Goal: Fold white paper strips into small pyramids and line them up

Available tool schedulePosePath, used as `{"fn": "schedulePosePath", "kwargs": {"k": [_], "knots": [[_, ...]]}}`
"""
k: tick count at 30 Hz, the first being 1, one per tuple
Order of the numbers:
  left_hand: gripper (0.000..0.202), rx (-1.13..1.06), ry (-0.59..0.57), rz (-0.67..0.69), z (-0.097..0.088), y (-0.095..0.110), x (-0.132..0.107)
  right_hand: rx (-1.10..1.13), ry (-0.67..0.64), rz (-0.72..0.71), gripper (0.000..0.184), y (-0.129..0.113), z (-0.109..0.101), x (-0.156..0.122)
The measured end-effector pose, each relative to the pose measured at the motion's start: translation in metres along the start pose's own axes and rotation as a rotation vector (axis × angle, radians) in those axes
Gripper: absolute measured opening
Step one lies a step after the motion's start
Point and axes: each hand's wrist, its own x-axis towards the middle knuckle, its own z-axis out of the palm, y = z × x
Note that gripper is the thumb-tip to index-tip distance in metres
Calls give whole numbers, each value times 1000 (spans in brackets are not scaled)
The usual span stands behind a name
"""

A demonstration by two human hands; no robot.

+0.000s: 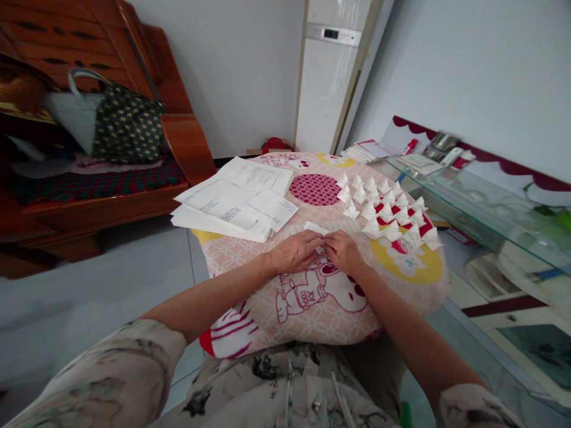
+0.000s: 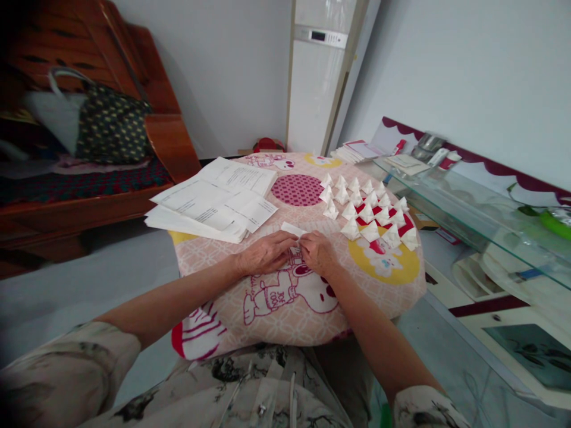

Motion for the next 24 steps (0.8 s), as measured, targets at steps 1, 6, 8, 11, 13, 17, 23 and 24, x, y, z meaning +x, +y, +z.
{"fn": "schedulePosePath", "kwargs": {"k": [1,6,8,11,13,17,23,24], "knots": [[40,0,11,-2,2,0,0,-3,-2,1,24,0,0,0],[67,65,-119,-58,13,-7,-4,6,-43,12,27,-1,-4,0],[66,97,-164,-84,15,-9,-5,40,-44,27,27,-2,-5,0],[62,135,-177,-101,15,-7,-5,102,-8,64,26,-2,-4,-1],[59,152,-166,-108,14,-5,-5,130,42,95,24,0,-2,-2],[56,168,-131,-110,13,-4,-4,133,99,124,21,3,0,-3],[55,193,-111,-93,13,-7,-3,106,36,96,22,1,-1,0],[55,198,-117,-94,12,-7,-3,107,34,90,22,1,-1,1]]}}
